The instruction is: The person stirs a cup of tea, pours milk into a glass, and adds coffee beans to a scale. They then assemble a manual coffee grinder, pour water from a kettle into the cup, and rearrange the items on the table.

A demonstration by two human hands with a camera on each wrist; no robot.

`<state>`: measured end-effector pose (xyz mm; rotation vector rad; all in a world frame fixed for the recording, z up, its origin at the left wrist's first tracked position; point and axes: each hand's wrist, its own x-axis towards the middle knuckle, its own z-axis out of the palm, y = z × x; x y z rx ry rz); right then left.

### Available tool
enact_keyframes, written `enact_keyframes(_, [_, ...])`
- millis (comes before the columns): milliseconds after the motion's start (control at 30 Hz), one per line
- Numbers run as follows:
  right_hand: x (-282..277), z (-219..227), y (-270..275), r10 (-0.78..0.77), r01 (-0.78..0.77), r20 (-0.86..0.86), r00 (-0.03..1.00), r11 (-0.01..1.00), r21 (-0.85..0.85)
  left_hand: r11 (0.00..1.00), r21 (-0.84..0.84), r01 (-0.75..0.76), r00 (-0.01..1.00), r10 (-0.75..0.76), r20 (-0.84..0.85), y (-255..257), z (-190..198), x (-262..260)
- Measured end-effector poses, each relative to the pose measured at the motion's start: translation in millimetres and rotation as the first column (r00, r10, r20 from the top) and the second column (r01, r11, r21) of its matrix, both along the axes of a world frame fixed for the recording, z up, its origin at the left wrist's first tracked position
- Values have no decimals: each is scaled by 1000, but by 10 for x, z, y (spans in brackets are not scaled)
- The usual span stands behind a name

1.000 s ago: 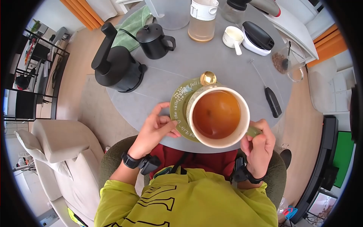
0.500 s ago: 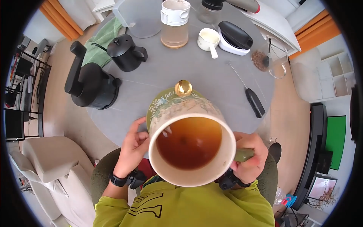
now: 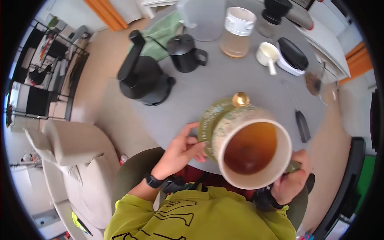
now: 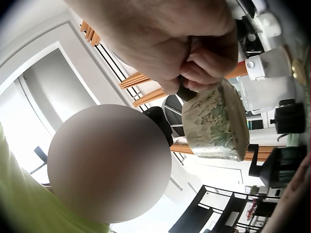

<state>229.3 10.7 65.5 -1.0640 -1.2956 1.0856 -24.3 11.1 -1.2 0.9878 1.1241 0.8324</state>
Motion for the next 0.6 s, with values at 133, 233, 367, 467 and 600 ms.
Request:
enact_keyframes(133, [53,-8,20,109,-105,-120,987,994,39,1000,1,10,997,-10,-74,0,3,-23])
enact_keyframes(233, [143,-68,53,203,-201,-156,967,979,26,998,8,-58,997,59,-55,-8,69,54])
enact_keyframes(367, [141,-97,40,172,-176,-192,966,984,-4,998,-47,-39,999,37,-35,0,41,34])
enact_keyframes(467, [66,-83,6,74,-83,-205,976,996,-35,1000,-13,9,999,-10,-46,6,16,7])
enact_keyframes(600, [41,-125,39,62,-83,-262,963,994,-70,999,-46,-5,1000,7,31,-1,21,0])
